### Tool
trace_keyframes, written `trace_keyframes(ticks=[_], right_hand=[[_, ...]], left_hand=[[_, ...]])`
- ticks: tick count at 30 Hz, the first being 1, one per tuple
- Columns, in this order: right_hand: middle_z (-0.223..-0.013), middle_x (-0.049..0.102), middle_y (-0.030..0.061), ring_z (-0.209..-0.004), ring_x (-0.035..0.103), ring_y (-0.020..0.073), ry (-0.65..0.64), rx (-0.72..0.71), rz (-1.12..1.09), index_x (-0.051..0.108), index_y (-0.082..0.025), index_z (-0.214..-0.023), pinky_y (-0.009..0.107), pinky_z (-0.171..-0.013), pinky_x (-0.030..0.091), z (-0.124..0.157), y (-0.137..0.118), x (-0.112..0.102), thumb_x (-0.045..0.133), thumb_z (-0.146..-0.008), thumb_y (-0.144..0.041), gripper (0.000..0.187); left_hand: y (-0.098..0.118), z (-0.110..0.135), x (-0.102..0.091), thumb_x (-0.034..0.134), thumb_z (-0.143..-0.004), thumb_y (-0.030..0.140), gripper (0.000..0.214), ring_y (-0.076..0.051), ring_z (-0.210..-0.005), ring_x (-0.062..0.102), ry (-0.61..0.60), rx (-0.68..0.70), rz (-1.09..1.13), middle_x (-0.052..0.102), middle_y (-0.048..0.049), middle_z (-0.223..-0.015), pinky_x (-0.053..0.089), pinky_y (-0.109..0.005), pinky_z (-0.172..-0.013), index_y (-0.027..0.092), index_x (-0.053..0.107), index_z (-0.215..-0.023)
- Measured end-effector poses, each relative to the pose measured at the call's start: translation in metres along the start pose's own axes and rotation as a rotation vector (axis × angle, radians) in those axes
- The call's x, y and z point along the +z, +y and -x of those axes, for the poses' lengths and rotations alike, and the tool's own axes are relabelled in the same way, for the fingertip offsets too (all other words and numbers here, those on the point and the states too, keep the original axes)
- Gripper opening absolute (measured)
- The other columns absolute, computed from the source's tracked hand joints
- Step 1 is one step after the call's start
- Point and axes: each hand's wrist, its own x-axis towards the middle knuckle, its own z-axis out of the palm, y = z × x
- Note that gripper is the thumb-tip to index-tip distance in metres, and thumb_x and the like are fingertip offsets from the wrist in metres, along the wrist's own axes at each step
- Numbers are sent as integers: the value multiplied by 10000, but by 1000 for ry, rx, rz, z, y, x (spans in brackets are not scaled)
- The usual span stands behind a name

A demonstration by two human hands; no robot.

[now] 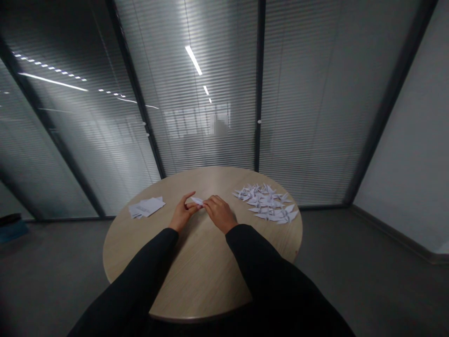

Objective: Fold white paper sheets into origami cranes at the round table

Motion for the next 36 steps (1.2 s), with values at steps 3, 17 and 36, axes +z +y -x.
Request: trace_keyframes(ticks=[3,17,36], right_hand=[[-840,613,68,-838,549,189,6,5,-18,622,-165,-910,320,-769,464,0,1,0,458,-882,-195,169],[-843,609,66,-844,550,189,15,7,-59,617,-171,-913,325,-777,468,-1,0,-1,460,-885,-217,167],[-839,615,71,-845,566,192,6,66,-32,619,-174,-870,317,-762,464,0,-3,0,514,-852,-228,120]], left_hand=[[2,0,1,714,-624,207,696,-188,-797,670,1,-3,1,709,-64,-775,472,-329,-806,130,399,-1241],[7,3,2,732,-609,241,717,-183,-772,668,14,11,-25,709,-71,-772,475,-324,-793,123,409,-1238],[3,1,1,716,-615,185,640,-176,-789,666,-20,-33,0,712,-61,-792,478,-330,-820,126,450,-1194]])
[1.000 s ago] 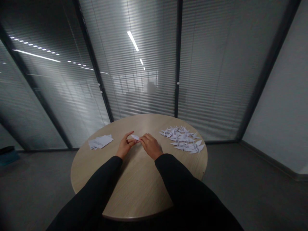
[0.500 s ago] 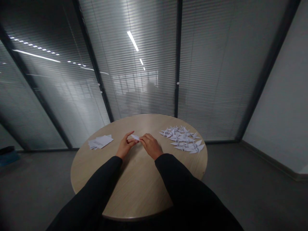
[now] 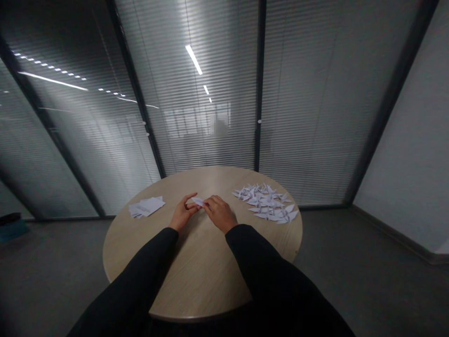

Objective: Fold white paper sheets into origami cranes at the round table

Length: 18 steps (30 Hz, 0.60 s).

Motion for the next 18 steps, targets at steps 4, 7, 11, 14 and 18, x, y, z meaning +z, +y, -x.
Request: trace_keyframes(ticks=[4,7,11,14,18], right_hand=[[-828,607,66,-833,560,190,-16,19,26,603,-165,-855,305,-749,457,-1,-2,0,538,-830,-209,82],[-829,607,58,-824,562,180,-30,42,21,593,-170,-850,296,-742,455,0,-2,0,542,-820,-187,62],[-823,605,56,-814,561,177,-36,46,18,587,-175,-831,293,-740,450,0,-2,0,539,-815,-177,52],[-807,604,50,-798,560,172,-42,45,-2,590,-175,-828,288,-729,447,0,-1,1,542,-816,-190,51],[-828,614,48,-795,567,157,-73,43,-59,598,-173,-856,273,-720,446,0,0,1,545,-819,-201,70]], left_hand=[[-1,-1,0,714,-611,180,630,-166,-769,664,-5,-2,-9,711,-53,-779,480,-317,-799,129,456,-1183],[-2,-1,-1,701,-616,171,603,-158,-753,662,-4,11,-30,708,-49,-770,482,-298,-770,127,467,-1170],[-4,-2,-1,673,-620,148,533,-142,-720,655,19,42,-48,701,-35,-749,475,-257,-714,136,506,-1127],[-6,-4,-2,656,-619,148,462,-127,-677,642,23,55,-57,687,-20,-701,463,-233,-674,131,538,-1065],[-9,-7,-5,641,-615,140,410,-110,-609,618,26,46,-105,662,6,-639,440,-212,-608,131,565,-1017]])
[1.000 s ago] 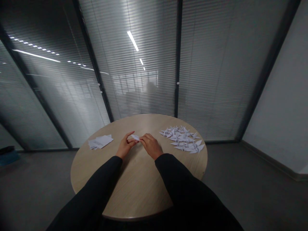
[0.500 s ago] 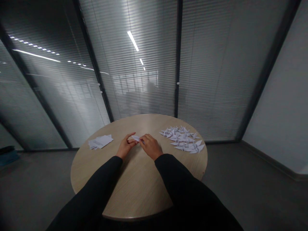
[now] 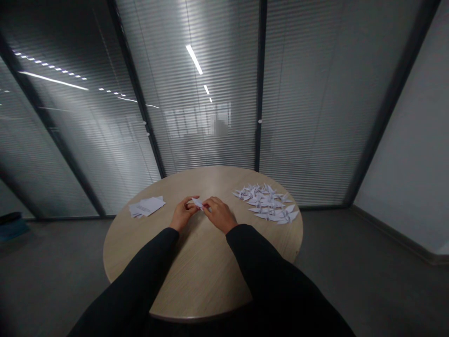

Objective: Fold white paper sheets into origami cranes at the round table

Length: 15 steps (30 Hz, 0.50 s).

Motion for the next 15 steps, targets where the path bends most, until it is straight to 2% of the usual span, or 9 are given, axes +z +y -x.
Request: trace_keyframes(ticks=[7,15], right_hand=[[-820,616,39,-793,570,152,-8,30,9,594,-174,-838,263,-718,437,0,2,0,527,-816,-163,71],[-792,584,36,-784,549,165,-28,21,119,549,-186,-797,265,-689,423,1,-3,-2,527,-815,-189,28]], left_hand=[[-2,1,1,604,-619,106,393,-107,-610,617,7,32,-90,664,4,-651,433,-200,-593,137,582,-1010],[9,6,6,592,-607,96,308,-87,-547,574,-35,69,-156,617,35,-585,420,-180,-538,140,630,-909]])
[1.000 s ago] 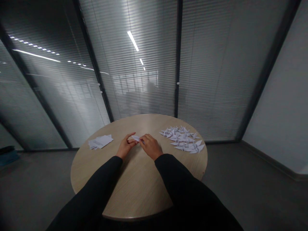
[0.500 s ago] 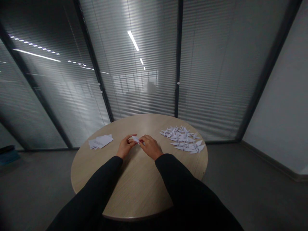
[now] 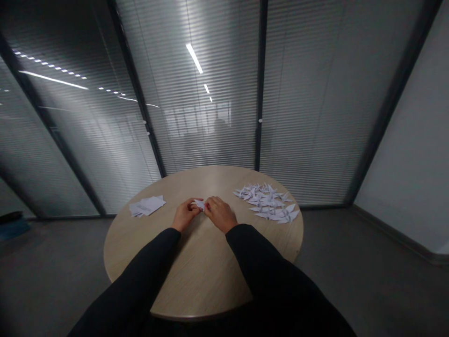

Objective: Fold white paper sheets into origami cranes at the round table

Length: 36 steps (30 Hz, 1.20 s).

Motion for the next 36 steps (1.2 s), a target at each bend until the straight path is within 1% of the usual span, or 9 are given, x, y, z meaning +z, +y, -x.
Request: trace_keyframes(ticks=[4,8,12,20,26,30,33,36], right_hand=[[-794,579,49,-793,536,180,10,-14,67,542,-183,-795,280,-699,417,0,-4,-1,514,-824,-183,40],[-799,586,65,-804,529,194,23,-68,143,544,-176,-807,295,-707,414,0,-6,0,478,-843,-171,75],[-780,580,68,-793,521,199,25,-109,201,537,-175,-805,302,-700,408,0,-7,1,462,-852,-177,89],[-806,578,74,-799,518,202,-2,-87,235,527,-173,-816,303,-690,411,0,-6,2,460,-851,-191,77],[-826,574,73,-808,517,193,-32,-74,185,521,-170,-841,297,-713,409,2,-8,3,445,-862,-199,84],[-860,573,74,-841,516,194,-64,-74,133,523,-164,-891,296,-740,407,3,-8,3,483,-847,-224,84],[-869,579,72,-841,524,194,-75,-56,102,528,-168,-898,294,-731,409,3,-5,4,494,-853,-249,99],[-867,587,65,-847,534,188,-65,-28,54,537,-175,-879,287,-730,410,3,-2,5,466,-872,-238,95]], left_hand=[[-3,-1,0,605,-601,108,293,-82,-535,559,20,-14,7,595,43,-564,416,-176,-531,143,643,-889],[-10,-3,-2,629,-594,126,303,-82,-524,543,43,-23,5,589,38,-563,414,-179,-538,138,653,-897],[-12,-3,-3,634,-596,131,317,-86,-516,536,59,-24,-3,582,37,-552,418,-184,-542,136,655,-912],[-9,-1,-2,618,-615,124,320,-108,-584,586,21,-3,-55,630,9,-620,448,-202,-593,144,644,-934],[-12,-2,-3,619,-621,144,296,-103,-577,587,37,5,-88,635,17,-622,439,-190,-573,145,647,-916],[-15,-4,-4,598,-632,137,294,-104,-579,596,63,3,-128,644,16,-628,434,-186,-563,140,644,-922],[-16,-5,-4,599,-642,136,290,-117,-599,619,51,-3,-119,665,1,-658,448,-197,-580,143,636,-930],[-17,-6,-4,612,-657,157,253,-140,-658,646,28,0,-83,688,-25,-712,473,-224,-636,145,630,-909]])
